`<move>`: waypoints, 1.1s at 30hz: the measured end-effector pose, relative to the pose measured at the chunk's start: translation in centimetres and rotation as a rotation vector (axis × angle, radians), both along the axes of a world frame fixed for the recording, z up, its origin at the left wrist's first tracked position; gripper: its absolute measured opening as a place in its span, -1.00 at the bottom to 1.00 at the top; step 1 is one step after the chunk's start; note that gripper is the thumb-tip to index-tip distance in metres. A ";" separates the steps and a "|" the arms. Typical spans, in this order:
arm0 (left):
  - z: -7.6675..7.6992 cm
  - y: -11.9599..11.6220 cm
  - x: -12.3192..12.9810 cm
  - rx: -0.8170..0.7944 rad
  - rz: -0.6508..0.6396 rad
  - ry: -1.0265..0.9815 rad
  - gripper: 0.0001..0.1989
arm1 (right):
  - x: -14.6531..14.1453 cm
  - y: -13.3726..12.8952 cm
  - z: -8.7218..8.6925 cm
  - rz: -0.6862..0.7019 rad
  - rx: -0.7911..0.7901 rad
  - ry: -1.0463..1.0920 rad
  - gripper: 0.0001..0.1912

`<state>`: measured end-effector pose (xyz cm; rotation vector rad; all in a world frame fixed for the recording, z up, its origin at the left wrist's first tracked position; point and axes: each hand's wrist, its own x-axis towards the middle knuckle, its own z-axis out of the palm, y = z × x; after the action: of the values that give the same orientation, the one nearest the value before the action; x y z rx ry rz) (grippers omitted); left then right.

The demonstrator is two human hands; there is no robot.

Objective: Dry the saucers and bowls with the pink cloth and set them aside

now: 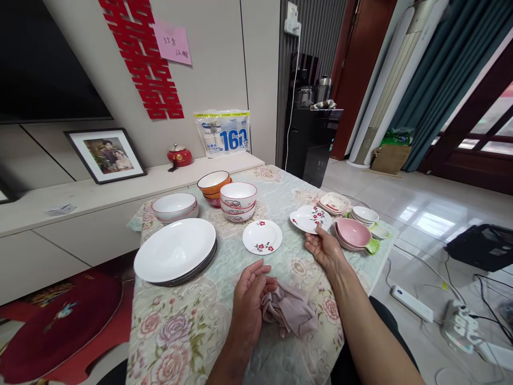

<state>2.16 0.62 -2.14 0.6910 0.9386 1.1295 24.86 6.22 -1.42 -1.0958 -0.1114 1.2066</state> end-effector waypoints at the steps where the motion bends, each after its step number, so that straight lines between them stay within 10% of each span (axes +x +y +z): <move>1: 0.0 0.0 0.0 0.001 0.002 0.000 -0.51 | 0.1 0.0 0.0 0.005 0.001 0.009 -0.79; 33: 0.1 0.0 0.0 -0.011 0.002 0.004 -0.50 | 0.8 -0.1 -0.6 0.056 -0.020 0.043 -0.85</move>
<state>2.17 0.60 -2.01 0.6833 0.9489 1.1245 25.66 6.11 -2.01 -1.0895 -0.0977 1.2830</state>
